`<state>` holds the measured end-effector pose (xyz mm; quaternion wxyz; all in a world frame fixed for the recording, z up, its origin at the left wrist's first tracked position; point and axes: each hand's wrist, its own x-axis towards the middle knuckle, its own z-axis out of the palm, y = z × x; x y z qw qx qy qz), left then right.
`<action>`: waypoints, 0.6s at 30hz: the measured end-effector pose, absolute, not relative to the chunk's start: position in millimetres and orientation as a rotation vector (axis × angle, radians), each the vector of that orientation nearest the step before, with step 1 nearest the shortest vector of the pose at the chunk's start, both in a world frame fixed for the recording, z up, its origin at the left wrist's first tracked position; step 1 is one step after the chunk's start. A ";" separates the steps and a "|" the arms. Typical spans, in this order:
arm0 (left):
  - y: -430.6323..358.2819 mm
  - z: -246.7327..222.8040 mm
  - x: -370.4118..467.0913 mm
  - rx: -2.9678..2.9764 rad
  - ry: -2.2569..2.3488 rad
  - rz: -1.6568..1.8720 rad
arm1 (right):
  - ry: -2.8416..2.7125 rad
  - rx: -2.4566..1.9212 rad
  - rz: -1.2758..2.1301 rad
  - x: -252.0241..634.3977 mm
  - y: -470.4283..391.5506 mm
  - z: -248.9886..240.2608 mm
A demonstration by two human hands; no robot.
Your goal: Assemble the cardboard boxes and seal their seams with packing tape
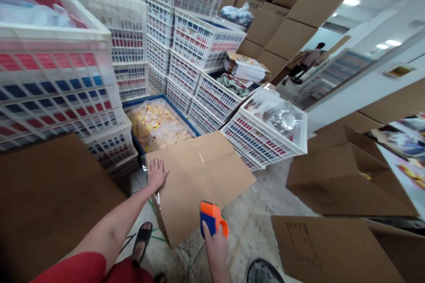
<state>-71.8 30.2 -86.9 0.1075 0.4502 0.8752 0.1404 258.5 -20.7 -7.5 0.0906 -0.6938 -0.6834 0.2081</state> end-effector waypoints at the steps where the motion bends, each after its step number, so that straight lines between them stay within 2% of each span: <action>1: 35.9 -88.5 -78.9 1.282 2.611 0.420 | -2.072 -2.038 0.593 243.7 -7.9 -9.9; 7: 53.7 -93.3 -101.3 1.093 2.680 0.568 | -2.512 -1.901 0.256 189.9 11.1 -32.0; 14: 52.6 -102.2 -97.7 0.678 2.603 1.121 | -2.736 -1.749 0.007 187.0 4.8 -41.3; 18: 25.8 -110.1 -54.1 0.501 2.559 1.078 | -2.731 -1.754 -0.040 187.6 7.6 -40.2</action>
